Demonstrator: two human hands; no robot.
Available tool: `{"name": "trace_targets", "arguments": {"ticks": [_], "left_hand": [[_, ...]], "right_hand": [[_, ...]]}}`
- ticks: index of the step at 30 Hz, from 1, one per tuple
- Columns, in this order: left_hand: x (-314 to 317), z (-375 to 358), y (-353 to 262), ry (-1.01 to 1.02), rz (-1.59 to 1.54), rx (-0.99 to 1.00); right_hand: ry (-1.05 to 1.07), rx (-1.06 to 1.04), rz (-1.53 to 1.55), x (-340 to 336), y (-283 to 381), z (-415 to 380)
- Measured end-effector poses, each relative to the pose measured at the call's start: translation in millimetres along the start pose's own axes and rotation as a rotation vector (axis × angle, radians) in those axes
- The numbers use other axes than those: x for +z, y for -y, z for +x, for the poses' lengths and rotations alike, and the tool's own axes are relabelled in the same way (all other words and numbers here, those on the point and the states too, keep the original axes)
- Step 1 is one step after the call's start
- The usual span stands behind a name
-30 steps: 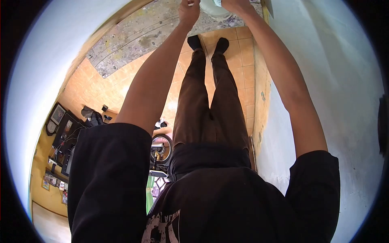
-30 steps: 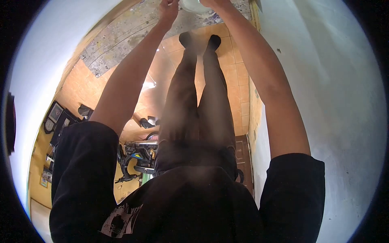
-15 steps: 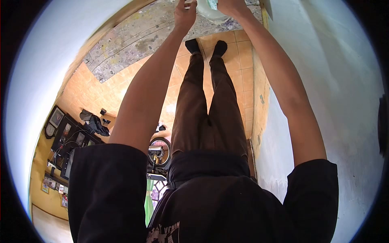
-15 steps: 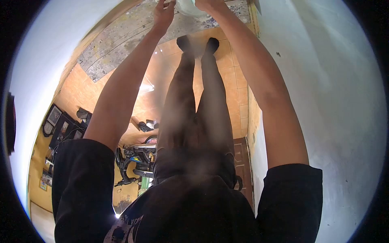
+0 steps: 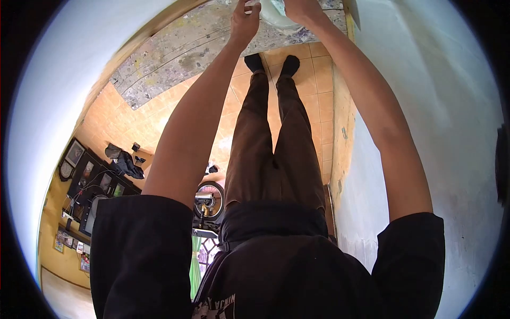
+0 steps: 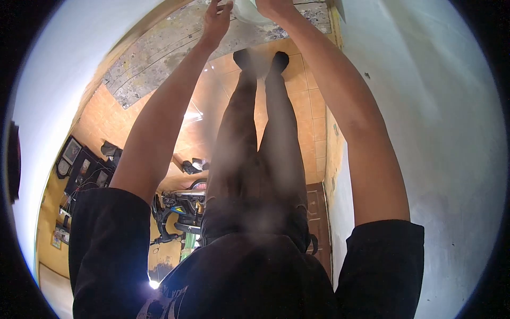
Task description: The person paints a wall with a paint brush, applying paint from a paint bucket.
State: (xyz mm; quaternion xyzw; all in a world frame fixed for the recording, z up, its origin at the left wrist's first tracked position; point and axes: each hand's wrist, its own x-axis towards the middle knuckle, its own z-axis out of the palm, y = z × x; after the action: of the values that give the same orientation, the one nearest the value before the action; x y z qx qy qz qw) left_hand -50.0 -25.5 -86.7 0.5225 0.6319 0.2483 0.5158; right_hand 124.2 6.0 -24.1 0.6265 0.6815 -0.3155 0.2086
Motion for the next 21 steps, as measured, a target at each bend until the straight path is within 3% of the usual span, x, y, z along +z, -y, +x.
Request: {"name": "trace_targets", "arguments": {"ticks": [6, 11, 14, 17, 21], "left_hand": [[1.9, -2.4, -3.4, -0.001, -0.069, -0.046], [4.8, 1.8, 11.5, -0.008, -0.097, 0.056], [3.5, 2.1, 10.9, -0.001, -0.075, 0.063], [3.1, -0.6, 3.8, -0.004, -0.060, 0.006], [-0.6, -5.8, -12.0, 0.001, -0.020, -0.053]], "right_hand": [[-0.047, -0.022, -0.042, 7.0, -0.8, 3.1], [-0.068, -0.096, -0.044, 9.7, -6.8, 4.7], [-0.222, -0.103, -0.030, 23.9, -12.4, 13.3], [-0.231, -0.120, -0.031, 21.4, -7.6, 8.2], [-0.082, -0.004, 0.012, 13.8, -2.6, 10.9]]}}
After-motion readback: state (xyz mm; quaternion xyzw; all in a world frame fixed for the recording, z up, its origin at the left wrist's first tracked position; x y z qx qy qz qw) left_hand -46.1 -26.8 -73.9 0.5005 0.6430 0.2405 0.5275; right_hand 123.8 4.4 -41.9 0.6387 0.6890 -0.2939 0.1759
